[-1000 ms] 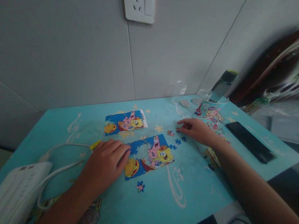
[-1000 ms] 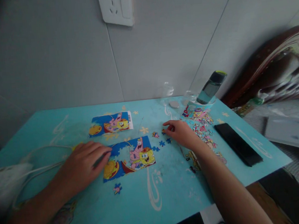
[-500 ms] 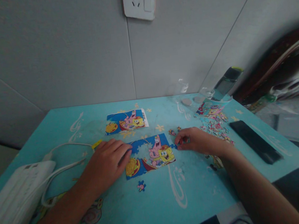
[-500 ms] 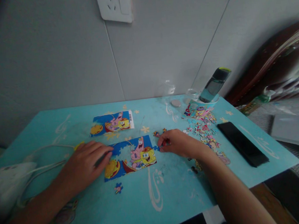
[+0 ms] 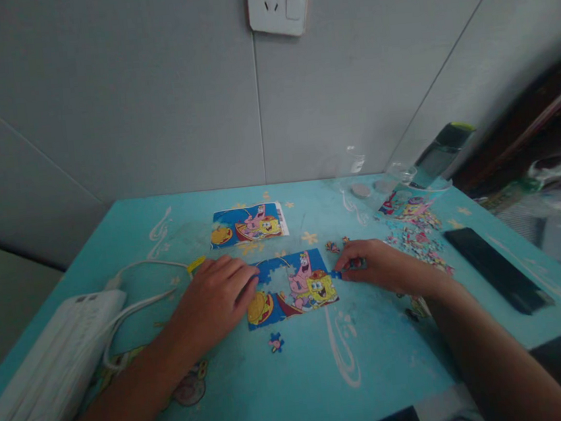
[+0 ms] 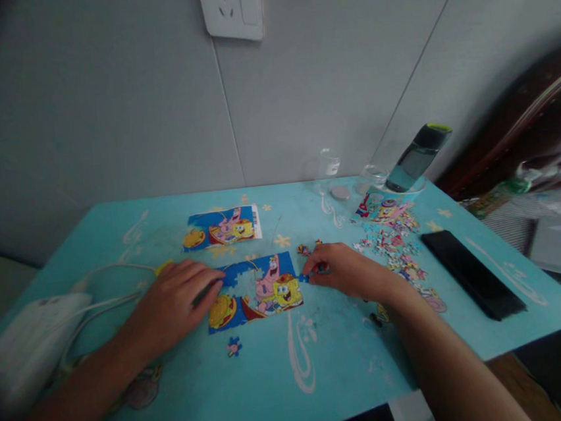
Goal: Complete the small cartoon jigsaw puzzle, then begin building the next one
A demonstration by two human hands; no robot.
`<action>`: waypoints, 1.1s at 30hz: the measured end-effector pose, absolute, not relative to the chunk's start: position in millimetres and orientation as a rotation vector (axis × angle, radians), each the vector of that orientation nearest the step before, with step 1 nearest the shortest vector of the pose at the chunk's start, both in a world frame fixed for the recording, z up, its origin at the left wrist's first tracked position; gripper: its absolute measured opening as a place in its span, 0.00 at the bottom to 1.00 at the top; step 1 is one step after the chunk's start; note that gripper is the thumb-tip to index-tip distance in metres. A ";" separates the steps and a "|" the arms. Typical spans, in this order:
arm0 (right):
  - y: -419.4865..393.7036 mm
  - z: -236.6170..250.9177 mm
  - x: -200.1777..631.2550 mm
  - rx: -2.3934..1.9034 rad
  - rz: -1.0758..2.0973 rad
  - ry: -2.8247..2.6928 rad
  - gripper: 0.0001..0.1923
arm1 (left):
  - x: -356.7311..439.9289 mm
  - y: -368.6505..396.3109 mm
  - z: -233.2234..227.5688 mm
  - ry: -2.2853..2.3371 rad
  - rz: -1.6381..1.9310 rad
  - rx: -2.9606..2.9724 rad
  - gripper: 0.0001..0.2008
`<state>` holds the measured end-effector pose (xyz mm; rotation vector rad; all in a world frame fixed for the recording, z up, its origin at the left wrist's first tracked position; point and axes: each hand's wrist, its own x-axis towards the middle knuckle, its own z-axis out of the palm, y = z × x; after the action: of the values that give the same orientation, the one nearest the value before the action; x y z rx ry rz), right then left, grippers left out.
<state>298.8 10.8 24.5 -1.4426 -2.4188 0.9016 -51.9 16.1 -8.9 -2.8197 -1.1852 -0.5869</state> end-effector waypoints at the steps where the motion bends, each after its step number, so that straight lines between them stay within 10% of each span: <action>1: 11.2 23.9 299.4 -1.458 0.892 -2.418 0.07 | -51.7 16.1 -8.9 -1.186 -0.588 -2.821 0.11; 33: 17.4 21.3 301.1 -1.472 0.736 -2.412 0.13 | -50.3 13.8 -8.8 -1.160 -0.583 -2.800 0.10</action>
<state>301.1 17.4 21.3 -1.4718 -2.4120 0.7361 -50.3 13.8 -8.8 -2.7996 -1.1601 -0.5826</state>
